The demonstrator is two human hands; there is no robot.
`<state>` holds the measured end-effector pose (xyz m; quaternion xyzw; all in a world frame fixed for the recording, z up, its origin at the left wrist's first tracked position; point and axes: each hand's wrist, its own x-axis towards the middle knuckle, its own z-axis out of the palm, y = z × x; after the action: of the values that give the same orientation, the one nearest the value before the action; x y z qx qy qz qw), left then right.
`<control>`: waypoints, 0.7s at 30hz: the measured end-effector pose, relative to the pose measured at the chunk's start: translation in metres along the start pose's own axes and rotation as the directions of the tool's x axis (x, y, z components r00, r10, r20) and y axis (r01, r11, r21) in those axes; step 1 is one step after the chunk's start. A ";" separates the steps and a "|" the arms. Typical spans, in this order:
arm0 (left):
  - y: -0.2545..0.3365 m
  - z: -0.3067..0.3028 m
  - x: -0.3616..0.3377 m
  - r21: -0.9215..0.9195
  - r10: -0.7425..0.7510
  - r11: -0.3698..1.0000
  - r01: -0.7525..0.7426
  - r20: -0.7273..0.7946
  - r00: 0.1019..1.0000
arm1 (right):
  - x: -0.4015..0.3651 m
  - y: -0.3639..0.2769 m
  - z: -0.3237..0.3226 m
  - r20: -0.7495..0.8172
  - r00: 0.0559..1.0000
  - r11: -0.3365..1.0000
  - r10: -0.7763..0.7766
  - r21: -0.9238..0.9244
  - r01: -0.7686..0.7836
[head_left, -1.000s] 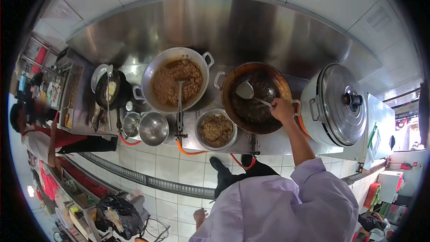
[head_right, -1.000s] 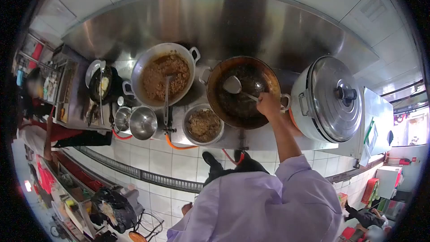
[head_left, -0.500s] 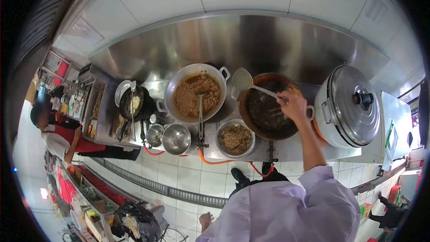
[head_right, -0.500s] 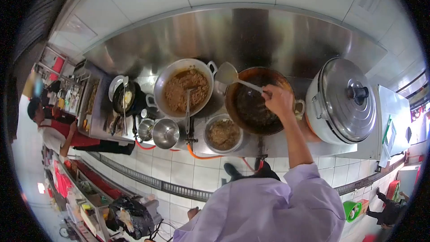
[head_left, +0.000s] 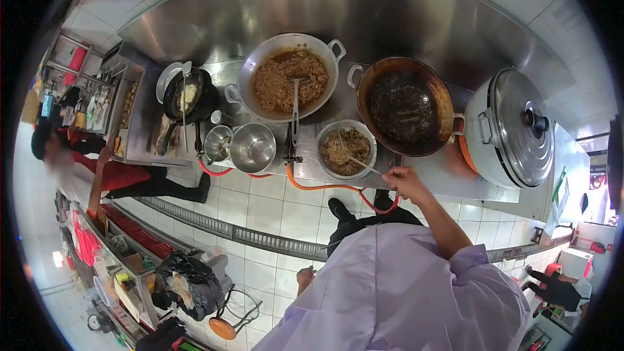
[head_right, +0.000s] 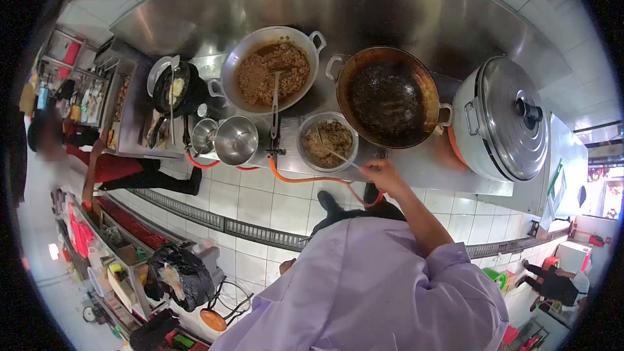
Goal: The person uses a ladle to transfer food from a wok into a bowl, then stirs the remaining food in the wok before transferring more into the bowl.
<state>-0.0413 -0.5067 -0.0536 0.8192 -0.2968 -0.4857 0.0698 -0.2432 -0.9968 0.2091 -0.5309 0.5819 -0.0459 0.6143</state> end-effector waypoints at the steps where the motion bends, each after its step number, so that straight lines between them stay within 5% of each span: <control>1: -0.011 0.003 0.004 0.376 0.167 0.906 -0.195 0.106 0.980 | -0.003 0.003 0.001 -0.006 1.000 1.000 0.004 0.002 -0.004; 2: -0.012 0.001 -0.003 0.377 0.168 0.905 -0.198 0.111 0.979 | -0.005 0.006 0.001 0.012 1.000 0.998 0.009 0.068 -0.010; 4: -0.017 0.000 -0.015 -0.310 -0.002 0.951 -0.008 -0.031 1.000 | -0.006 0.009 0.003 0.026 1.000 0.991 0.010 0.133 -0.014; 8: -0.015 -0.006 -0.010 -0.416 -0.085 0.909 0.037 -0.097 0.992 | 0.010 0.037 0.010 -0.008 1.000 0.991 0.010 0.137 -0.009; 12: 0.035 -0.053 -0.015 -0.456 -0.334 0.842 0.289 -0.019 0.943 | 0.002 0.027 0.009 0.014 0.999 0.981 0.034 0.190 -0.036; 15: -0.004 -0.035 0.024 -0.604 -0.364 0.729 0.323 0.059 0.930 | 0.012 0.046 0.009 -0.002 1.000 0.988 0.001 0.156 -0.001; 16: 0.014 -0.042 0.021 -0.739 -0.405 0.585 0.333 0.090 0.910 | 0.015 0.049 0.007 -0.017 0.999 0.995 -0.050 0.084 0.051; 19: 0.048 -0.060 0.016 -0.727 -0.469 0.560 0.398 0.118 0.875 | 0.010 0.045 -0.014 0.019 0.999 0.986 -0.029 0.164 0.025; 21: 0.042 -0.051 0.011 -0.720 -0.466 0.616 0.318 -0.008 0.885 | -0.013 0.012 -0.047 0.044 0.997 0.994 -0.068 0.084 0.064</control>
<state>-0.0123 -0.5555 -0.0183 0.8182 0.1053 -0.4820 0.2953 -0.2896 -1.0109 0.2205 -0.5249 0.5470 -0.0776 0.6475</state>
